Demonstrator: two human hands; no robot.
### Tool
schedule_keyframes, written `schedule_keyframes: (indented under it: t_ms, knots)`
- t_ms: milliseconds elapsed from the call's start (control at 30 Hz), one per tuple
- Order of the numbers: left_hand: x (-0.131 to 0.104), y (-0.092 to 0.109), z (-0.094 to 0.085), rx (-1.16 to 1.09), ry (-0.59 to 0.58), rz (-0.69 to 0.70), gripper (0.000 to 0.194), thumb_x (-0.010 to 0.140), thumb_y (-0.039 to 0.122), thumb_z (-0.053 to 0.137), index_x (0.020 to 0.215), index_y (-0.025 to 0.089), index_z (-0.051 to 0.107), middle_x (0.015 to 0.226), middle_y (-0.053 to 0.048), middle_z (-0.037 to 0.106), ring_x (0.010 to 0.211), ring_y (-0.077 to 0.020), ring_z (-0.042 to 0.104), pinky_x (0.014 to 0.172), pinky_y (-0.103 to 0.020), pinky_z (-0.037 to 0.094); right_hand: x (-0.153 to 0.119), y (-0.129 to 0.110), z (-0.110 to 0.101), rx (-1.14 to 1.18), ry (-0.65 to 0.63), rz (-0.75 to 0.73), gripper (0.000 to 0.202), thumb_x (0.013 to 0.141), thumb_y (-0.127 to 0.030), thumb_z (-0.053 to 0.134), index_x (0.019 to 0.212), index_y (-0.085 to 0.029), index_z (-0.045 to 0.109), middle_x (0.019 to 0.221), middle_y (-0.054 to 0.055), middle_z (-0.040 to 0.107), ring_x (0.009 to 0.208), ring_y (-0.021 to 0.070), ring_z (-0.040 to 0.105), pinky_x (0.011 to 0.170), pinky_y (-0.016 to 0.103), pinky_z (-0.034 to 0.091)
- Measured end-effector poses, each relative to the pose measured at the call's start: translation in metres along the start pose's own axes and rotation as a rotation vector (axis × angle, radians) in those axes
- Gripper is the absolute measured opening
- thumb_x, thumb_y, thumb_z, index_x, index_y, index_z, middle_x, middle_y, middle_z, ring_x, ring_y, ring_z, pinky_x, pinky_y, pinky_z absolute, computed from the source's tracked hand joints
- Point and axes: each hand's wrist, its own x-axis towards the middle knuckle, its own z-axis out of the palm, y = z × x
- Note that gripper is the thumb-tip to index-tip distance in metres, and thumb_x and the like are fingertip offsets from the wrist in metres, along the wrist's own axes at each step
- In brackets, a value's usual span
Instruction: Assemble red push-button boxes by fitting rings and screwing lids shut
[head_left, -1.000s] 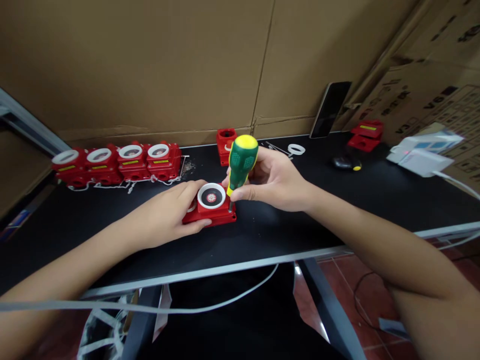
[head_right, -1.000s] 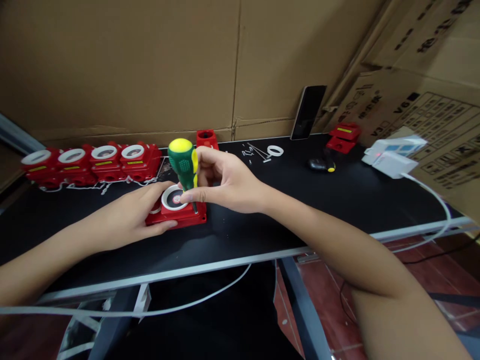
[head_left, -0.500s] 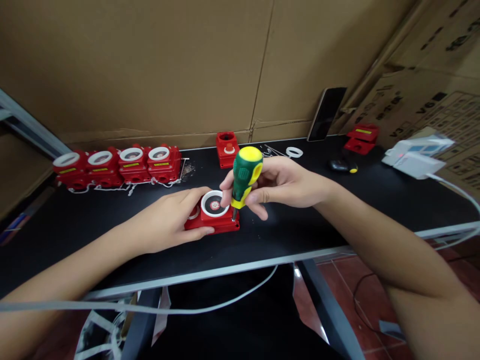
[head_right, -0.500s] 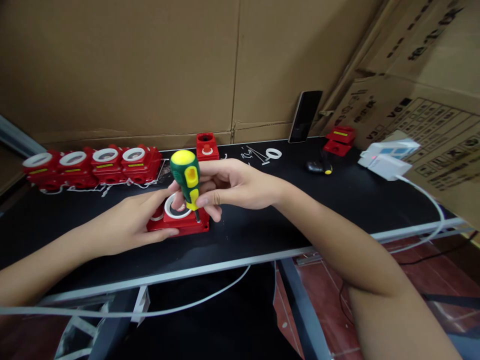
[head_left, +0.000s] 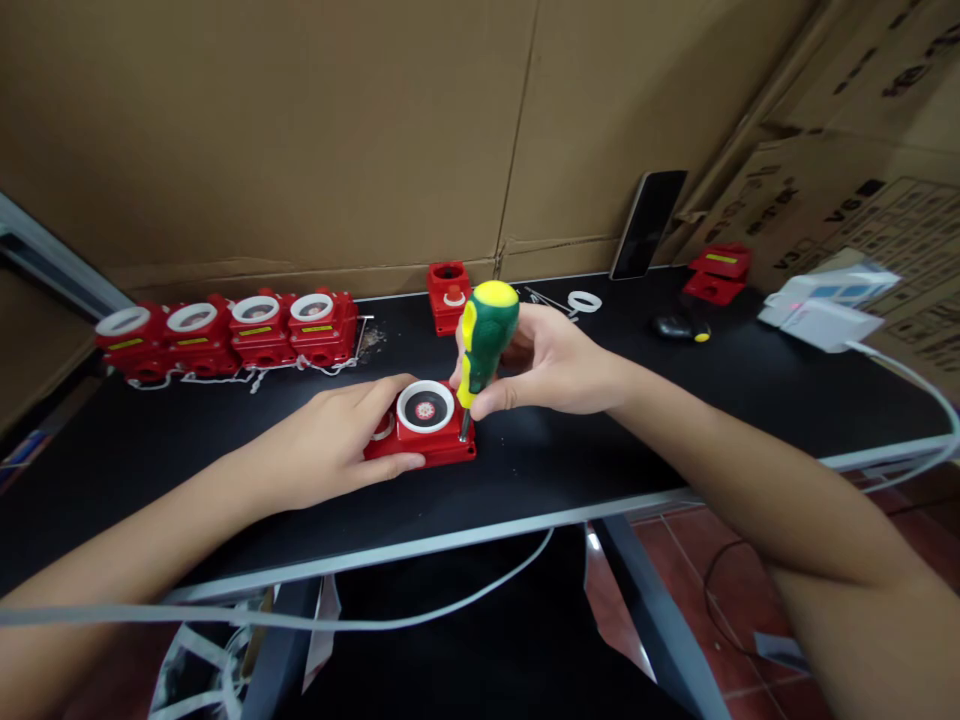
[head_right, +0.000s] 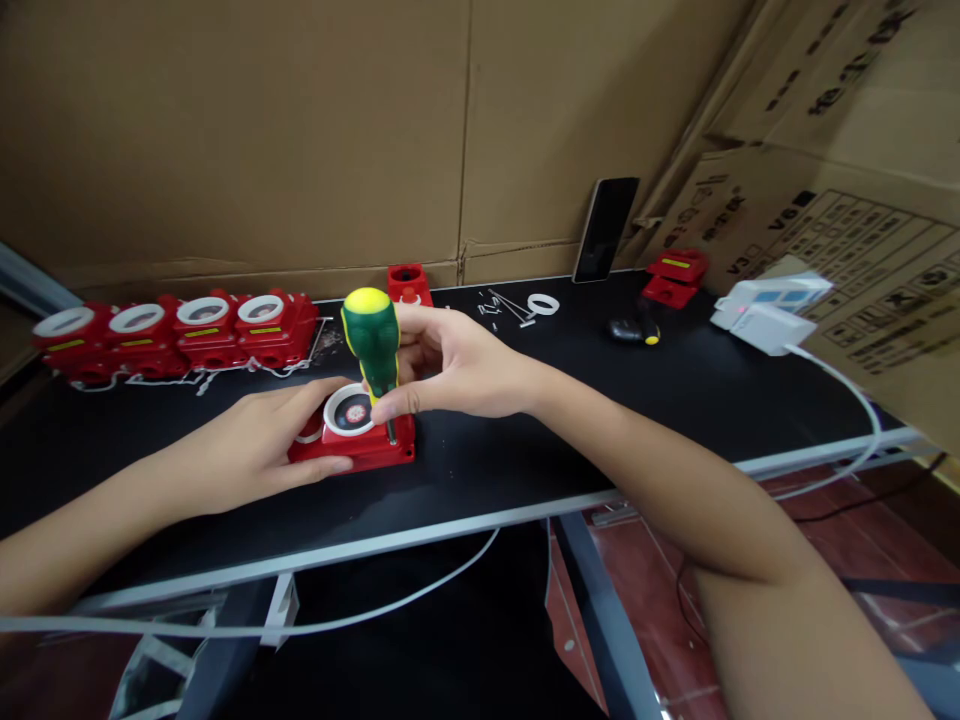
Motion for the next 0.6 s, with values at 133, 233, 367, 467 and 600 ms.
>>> schedule_keyframes:
  t_ms: [133, 233, 367, 467, 600]
  knots:
    - [0.001, -0.001, 0.001, -0.005, -0.001, 0.004, 0.070, 0.106, 0.073, 0.067, 0.155, 0.023, 0.060, 0.141, -0.014, 0.081, 0.118, -0.0365, 0.083, 0.100, -0.042, 0.063, 0.000, 0.005, 0.007, 0.019, 0.045, -0.031, 0.064, 0.081, -0.046, 0.110, 0.120, -0.019, 0.068, 0.098, -0.001, 0.073, 0.073, 0.0104, 0.063, 0.065, 0.023, 0.056]
    - [0.002, -0.001, 0.002, -0.026, -0.003, 0.004, 0.067, 0.105, 0.068, 0.069, 0.154, 0.023, 0.060, 0.144, -0.015, 0.080, 0.120, -0.0368, 0.082, 0.101, -0.043, 0.063, -0.001, 0.001, 0.005, 0.052, -0.032, -0.036, 0.059, 0.092, -0.037, 0.103, 0.134, -0.016, 0.068, 0.110, 0.003, 0.076, 0.075, 0.0092, 0.066, 0.059, 0.019, 0.053]
    - [0.003, 0.005, 0.001, -0.041, -0.007, -0.005, 0.065, 0.104, 0.064, 0.070, 0.154, 0.024, 0.060, 0.143, -0.014, 0.080, 0.121, -0.0367, 0.081, 0.103, -0.043, 0.062, -0.003, -0.008, -0.006, 0.082, -0.220, -0.054, 0.052, 0.110, -0.025, 0.084, 0.157, -0.013, 0.063, 0.134, 0.015, 0.080, 0.077, 0.0070, 0.067, 0.062, 0.018, 0.057]
    - [0.003, 0.008, -0.001, -0.014, -0.006, -0.007, 0.062, 0.104, 0.060, 0.069, 0.152, 0.023, 0.060, 0.143, -0.014, 0.080, 0.121, -0.0363, 0.081, 0.103, -0.043, 0.062, -0.005, -0.011, -0.012, 0.050, -0.306, -0.054, 0.045, 0.118, -0.023, 0.071, 0.161, -0.011, 0.064, 0.136, 0.018, 0.081, 0.075, 0.0067, 0.070, 0.070, 0.021, 0.063]
    - [0.003, 0.005, 0.001, 0.016, 0.011, 0.001, 0.062, 0.103, 0.059, 0.068, 0.153, 0.024, 0.060, 0.134, -0.011, 0.082, 0.112, -0.0339, 0.082, 0.096, -0.040, 0.062, -0.005, -0.011, -0.010, 0.038, -0.286, -0.032, 0.039, 0.117, -0.028, 0.075, 0.151, -0.009, 0.071, 0.123, 0.015, 0.083, 0.077, 0.0087, 0.074, 0.075, 0.023, 0.066]
